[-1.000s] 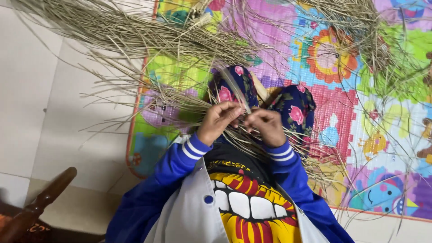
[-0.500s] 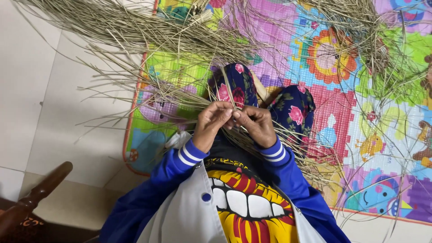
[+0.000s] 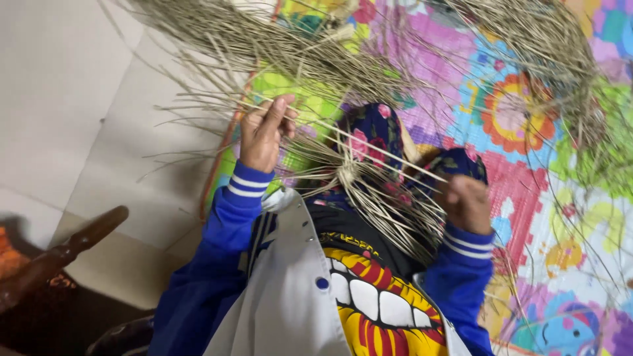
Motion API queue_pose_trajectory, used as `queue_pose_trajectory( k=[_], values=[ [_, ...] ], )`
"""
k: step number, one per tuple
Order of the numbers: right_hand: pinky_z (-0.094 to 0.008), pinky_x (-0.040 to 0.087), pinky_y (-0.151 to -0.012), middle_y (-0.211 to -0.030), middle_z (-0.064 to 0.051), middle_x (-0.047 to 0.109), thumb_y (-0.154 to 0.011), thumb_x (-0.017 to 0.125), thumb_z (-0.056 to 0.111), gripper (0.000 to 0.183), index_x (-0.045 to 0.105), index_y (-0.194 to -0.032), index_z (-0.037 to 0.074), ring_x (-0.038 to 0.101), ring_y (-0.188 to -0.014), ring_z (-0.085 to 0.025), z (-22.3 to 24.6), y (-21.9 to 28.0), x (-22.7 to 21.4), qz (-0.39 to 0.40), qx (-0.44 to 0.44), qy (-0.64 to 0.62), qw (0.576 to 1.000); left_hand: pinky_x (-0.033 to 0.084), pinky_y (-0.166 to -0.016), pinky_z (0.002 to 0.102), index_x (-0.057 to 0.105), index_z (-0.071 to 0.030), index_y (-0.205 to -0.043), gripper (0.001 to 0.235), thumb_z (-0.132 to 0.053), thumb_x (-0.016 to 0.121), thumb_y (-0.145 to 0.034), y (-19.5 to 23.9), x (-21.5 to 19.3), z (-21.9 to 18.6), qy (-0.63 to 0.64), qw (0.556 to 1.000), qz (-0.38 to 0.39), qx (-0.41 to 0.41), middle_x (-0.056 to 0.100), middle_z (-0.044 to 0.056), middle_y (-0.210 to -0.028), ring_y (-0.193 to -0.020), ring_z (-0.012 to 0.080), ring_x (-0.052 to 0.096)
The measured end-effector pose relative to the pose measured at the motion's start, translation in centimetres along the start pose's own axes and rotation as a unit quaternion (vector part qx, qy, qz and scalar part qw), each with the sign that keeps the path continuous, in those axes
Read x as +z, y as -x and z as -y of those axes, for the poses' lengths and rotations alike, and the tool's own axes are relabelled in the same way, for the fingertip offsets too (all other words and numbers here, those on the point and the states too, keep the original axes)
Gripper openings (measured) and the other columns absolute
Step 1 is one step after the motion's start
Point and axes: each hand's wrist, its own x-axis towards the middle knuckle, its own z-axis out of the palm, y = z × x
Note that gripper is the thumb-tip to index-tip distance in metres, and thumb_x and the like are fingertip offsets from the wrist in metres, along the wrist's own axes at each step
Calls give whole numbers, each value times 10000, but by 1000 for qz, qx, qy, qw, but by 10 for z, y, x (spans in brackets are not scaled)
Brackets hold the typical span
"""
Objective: Weaving and braiding long straw fibers together to create a structured bundle.
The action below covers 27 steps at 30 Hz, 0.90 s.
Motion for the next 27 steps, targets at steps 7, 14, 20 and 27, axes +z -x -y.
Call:
queue_pose_trajectory(
  k=[7, 14, 20, 27],
  values=[
    [-138, 381, -491, -693, 90, 651, -1037, 660, 299, 219, 680, -840, 205, 488, -554, 12, 44, 17, -19, 57, -25, -268, 962, 470, -560, 228, 694, 22, -1172, 331, -259, 657, -1002, -16, -27, -20, 49, 999, 16, -8, 639, 47, -834, -638, 103, 550],
    [-148, 311, -454, -606, 156, 506, -1014, 645, 325, 331, 582, -693, 275, 396, -494, 21, 58, 32, -38, 15, -43, -184, 982, 456, -521, 203, 715, -2, -1150, 329, -286, 676, -990, -23, -45, -36, 29, 999, 5, 17, 633, 28, -789, -603, 86, 542],
    [-318, 566, -977, -1274, -19, 773, -1093, 742, 323, 168, 829, -1032, 194, 713, -1135, -97, 37, 31, -62, 75, -142, -342, 926, 455, -500, 201, 718, 2, -1132, 345, -294, 714, -956, -25, -49, -16, 75, 997, -3, -21, 646, 29, -771, -572, 83, 547],
    [-261, 620, -928, -980, 24, 797, -1112, 682, 275, 182, 825, -1059, 177, 757, -971, -119, 52, 26, -52, 133, -193, -317, 919, 470, -490, 203, 723, 15, -1119, 345, -284, 726, -946, -26, -55, -17, 85, 996, -6, -20, 660, 32, -761, -556, 81, 556]
  ],
)
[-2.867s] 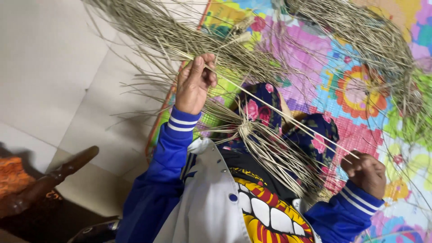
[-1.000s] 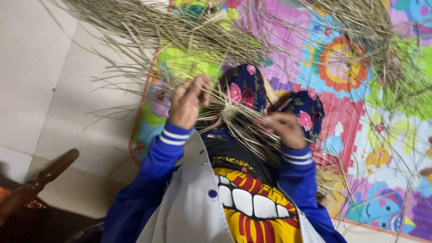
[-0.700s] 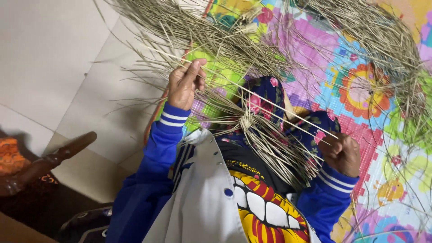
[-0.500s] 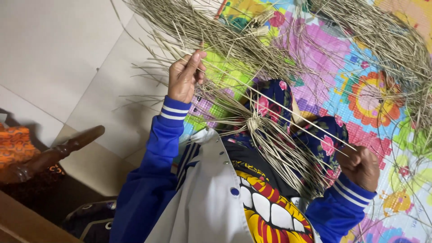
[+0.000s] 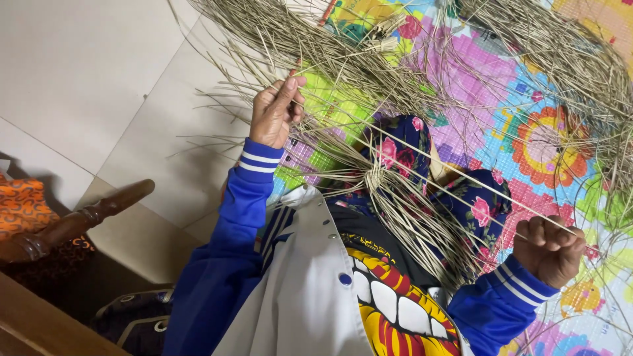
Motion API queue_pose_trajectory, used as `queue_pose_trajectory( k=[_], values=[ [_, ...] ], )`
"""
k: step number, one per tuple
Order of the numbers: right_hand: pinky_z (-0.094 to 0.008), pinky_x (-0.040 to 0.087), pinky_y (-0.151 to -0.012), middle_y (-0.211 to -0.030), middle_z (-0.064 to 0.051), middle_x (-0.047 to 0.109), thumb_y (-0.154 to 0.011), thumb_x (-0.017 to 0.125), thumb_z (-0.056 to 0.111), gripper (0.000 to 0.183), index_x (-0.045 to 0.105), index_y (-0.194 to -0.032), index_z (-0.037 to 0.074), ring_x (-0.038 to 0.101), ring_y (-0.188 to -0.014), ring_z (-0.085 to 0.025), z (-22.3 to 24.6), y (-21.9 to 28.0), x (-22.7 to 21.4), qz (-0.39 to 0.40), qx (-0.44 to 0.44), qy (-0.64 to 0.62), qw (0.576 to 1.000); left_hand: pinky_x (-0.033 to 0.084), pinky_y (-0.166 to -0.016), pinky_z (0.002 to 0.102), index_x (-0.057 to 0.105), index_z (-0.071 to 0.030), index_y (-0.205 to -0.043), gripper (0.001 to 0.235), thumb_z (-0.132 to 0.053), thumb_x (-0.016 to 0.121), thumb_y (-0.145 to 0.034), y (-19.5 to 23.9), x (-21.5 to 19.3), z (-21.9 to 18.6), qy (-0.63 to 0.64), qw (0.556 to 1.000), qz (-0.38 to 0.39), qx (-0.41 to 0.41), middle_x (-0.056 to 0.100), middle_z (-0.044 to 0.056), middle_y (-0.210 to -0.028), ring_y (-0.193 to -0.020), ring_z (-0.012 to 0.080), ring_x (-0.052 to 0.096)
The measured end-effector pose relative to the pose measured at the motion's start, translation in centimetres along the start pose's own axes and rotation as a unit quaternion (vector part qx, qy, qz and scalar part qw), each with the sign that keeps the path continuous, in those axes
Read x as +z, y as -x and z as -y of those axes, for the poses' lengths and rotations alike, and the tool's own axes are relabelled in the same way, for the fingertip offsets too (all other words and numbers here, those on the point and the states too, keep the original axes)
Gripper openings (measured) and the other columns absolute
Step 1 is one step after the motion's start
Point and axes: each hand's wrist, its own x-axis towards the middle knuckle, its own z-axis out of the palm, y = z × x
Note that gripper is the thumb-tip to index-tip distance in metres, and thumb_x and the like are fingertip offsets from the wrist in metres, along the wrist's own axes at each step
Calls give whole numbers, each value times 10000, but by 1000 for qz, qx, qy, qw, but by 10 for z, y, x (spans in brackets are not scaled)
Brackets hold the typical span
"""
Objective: Weaving and braiding long straw fibers together to create a structured bundle.
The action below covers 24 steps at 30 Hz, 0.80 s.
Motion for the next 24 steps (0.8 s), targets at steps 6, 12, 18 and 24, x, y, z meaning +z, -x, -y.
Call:
queue_pose_trajectory(
  k=[6, 12, 18, 24],
  values=[
    [-169, 385, -524, -828, 97, 708, -1029, 685, 307, 88, 745, -1012, 246, 487, -564, 6, 29, 22, -24, -75, 65, 262, 960, 442, -480, 194, 730, -28, -1089, 305, -299, 722, -950, 2, -9, -12, -37, 999, -16, 14, 659, 22, -750, -552, 75, 555],
    [-324, 473, -740, -855, -137, 664, -996, 681, 39, 84, 704, -1009, -40, 549, -760, -198, 49, 12, 20, -101, 244, 554, 789, 453, -485, 191, 733, -14, -1102, 315, -295, 712, -960, 1, -12, -23, -65, 997, -8, 39, 660, 20, -736, -549, 70, 543],
    [-325, 473, -646, -940, -174, 665, -1064, 702, -21, 85, 688, -1139, -58, 554, -755, -216, 38, 8, 25, -156, 237, 643, 711, 451, -475, 185, 736, -6, -1085, 326, -307, 707, -965, 0, -15, -26, -92, 994, 4, 66, 672, 26, -740, -537, 71, 545],
    [-263, 473, -649, -963, -162, 680, -1118, 707, -105, 70, 709, -1179, -72, 561, -723, -175, 13, 2, 9, -179, 119, 666, 714, 450, -449, 188, 726, -27, -1091, 313, -318, 693, -981, -3, -19, -34, -93, 991, 24, 97, 670, 23, -747, -517, 70, 537]
  ],
)
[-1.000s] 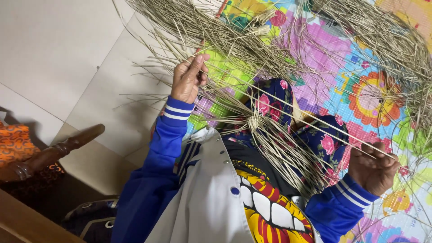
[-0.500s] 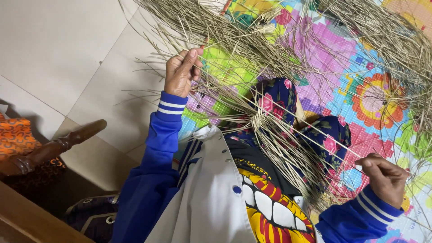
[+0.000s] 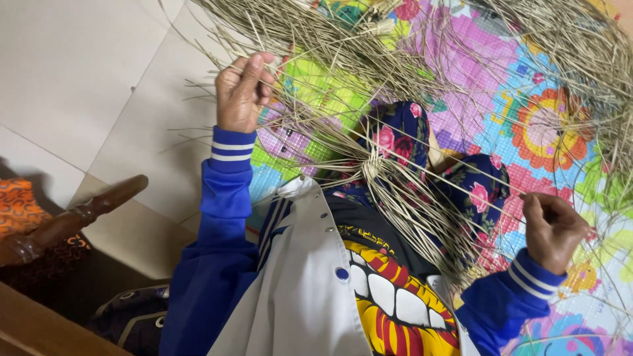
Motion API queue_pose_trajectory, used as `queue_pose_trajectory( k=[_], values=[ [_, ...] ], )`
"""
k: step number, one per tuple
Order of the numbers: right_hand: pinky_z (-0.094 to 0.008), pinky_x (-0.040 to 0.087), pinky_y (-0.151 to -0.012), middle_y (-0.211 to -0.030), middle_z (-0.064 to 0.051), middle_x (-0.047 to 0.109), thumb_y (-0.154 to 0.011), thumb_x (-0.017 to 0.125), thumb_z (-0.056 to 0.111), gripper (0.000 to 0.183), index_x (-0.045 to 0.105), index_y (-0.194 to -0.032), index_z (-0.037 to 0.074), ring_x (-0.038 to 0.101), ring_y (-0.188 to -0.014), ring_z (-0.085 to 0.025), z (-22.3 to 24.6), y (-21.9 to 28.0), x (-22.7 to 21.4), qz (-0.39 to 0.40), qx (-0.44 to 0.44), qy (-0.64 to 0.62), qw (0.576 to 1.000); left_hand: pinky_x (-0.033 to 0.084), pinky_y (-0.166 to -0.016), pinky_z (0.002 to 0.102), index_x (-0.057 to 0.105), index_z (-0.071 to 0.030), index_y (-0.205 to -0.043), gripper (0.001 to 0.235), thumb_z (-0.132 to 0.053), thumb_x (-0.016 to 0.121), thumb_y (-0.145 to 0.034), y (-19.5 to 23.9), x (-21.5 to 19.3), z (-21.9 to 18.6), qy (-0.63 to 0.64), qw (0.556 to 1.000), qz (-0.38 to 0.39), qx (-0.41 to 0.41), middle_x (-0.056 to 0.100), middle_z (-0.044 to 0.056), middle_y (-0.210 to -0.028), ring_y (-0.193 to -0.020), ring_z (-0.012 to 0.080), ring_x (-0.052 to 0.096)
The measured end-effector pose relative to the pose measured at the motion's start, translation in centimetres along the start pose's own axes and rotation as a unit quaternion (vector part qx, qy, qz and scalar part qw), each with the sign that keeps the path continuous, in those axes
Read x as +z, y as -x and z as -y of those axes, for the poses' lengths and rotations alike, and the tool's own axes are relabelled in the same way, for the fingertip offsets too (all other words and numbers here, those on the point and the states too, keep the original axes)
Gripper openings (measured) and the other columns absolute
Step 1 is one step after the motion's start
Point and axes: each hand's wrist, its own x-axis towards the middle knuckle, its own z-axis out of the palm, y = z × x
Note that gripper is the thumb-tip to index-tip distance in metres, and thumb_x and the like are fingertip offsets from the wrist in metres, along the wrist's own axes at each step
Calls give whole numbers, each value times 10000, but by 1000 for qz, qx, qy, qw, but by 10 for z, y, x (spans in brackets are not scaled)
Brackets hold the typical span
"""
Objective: Weaving and braiding long straw fibers together to create a structured bundle.
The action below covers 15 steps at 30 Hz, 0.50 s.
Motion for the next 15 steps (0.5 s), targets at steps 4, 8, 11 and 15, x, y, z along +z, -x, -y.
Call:
queue_pose_trajectory(
  k=[4, 8, 11, 15],
  values=[
    [-289, 486, -578, -873, -181, 677, -1072, 729, -99, 20, 716, -1083, -89, 560, -667, -199, -16, -11, 20, 7, -21, 41, 999, 469, -468, 206, 708, -18, -1088, 282, -286, 665, -1013, 1, 0, -10, -17, 1000, -5, 19, 664, 19, -740, -509, 70, 521],
    [-288, 392, -549, -695, -73, 594, -1019, 751, 96, 207, 739, -958, -102, 452, -604, -149, -52, -19, 43, -25, -19, 109, 993, 437, -493, 196, 698, -39, -1130, 255, -266, 660, -1019, 2, -11, -5, -40, 997, -55, -24, 637, 14, -770, -560, 68, 533],
    [-289, 391, -513, -653, -77, 599, -957, 746, 84, 180, 746, -895, -84, 447, -556, -150, -62, -13, 48, -49, -24, 123, 991, 453, -498, 216, 679, -2, -1192, 281, -229, 647, -1029, -3, -26, 0, -48, 995, -79, -27, 624, 40, -828, -582, 82, 512],
    [-276, 393, -473, -652, -95, 626, -930, 733, 36, 145, 748, -880, -100, 453, -528, -147, -71, -8, 46, -91, -9, 137, 986, 502, -544, 253, 661, 16, -1240, 437, -317, 755, -972, -15, -54, 10, -11, 992, -124, 5, 658, 74, -862, -623, 131, 572]
  ],
)
